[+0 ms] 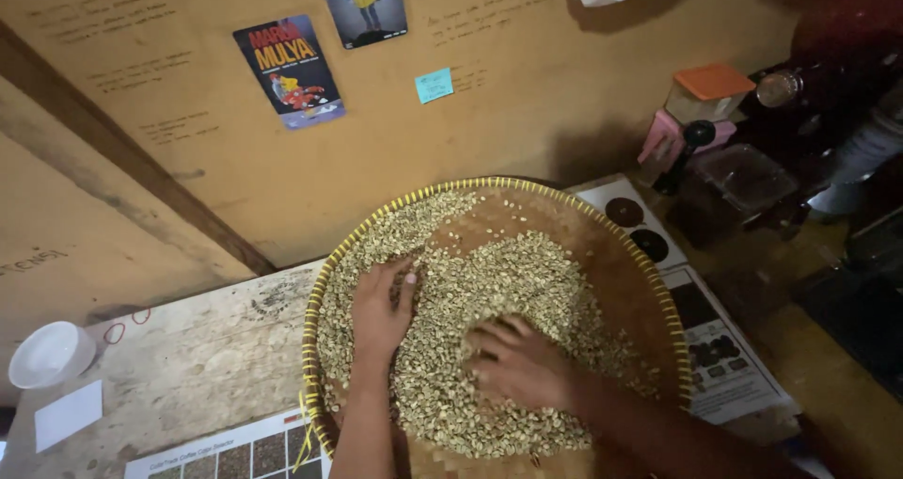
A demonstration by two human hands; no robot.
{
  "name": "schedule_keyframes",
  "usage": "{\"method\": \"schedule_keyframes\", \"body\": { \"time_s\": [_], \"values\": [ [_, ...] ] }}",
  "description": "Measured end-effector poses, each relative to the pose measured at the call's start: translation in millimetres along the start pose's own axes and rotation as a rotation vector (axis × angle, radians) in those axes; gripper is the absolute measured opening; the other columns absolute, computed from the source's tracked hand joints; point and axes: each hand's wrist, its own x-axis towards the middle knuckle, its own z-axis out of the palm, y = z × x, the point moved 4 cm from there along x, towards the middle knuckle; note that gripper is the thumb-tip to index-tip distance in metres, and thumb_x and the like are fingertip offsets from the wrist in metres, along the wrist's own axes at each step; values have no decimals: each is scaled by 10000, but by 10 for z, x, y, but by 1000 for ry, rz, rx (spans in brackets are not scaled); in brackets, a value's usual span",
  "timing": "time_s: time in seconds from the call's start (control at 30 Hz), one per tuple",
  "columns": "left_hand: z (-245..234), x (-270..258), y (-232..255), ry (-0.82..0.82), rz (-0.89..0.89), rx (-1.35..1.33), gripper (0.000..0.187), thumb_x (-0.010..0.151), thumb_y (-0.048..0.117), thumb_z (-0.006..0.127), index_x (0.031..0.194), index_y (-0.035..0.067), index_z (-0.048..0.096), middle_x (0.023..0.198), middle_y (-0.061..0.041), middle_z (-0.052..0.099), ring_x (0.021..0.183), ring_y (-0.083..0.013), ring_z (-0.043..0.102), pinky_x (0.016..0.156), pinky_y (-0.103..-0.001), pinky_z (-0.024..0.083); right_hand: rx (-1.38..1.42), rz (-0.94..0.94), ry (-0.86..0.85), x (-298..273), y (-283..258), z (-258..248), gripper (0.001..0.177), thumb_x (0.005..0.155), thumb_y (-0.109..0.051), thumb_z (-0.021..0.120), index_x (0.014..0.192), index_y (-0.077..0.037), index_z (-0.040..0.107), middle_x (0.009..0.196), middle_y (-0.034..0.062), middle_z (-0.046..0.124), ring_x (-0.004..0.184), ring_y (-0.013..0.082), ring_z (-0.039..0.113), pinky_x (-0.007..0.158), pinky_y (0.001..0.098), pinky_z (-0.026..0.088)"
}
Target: Sorting green coffee beans by hand in a woven tray to remove defects
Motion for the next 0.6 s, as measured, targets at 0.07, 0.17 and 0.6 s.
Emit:
{"method": "schedule_keyframes", "body": {
  "time_s": [0.07, 0.17, 0.6],
  "values": [
    [-9, -1, -2, 60, 48, -16, 317, 1019, 309, 584, 1253, 132, 703, 1078, -65, 705, 964, -260, 613, 790, -426, 492, -114, 131, 60, -7, 204, 22, 628, 736, -269, 853, 1325, -274, 636, 1492, 64, 538, 1349, 318, 488, 1088, 593, 367],
    [-34, 4, 66, 77, 53, -2, 277, 1003, 248, 631, 1237, 120, 707, 1080, -65, 727, 966, -234, 646, 818, -412, 544, -241, 288, 267, -94, 403, -30, 360, 781, -151, 761, 1109, -301, 744, 1361, 7, 637, 1285, 276, 543, 1003, 533, 409],
    [11, -20, -14, 34, 42, -2, 305, 1019, 282, 591, 1270, 147, 700, 1032, -81, 663, 961, -290, 595, 809, -437, 478, -29, 76, 387, -170, 153, -137, 241, 897, -253, 748, 1134, -289, 777, 1025, -32, 689, 908, 179, 583, 854, 423, 440]
  ]
}}
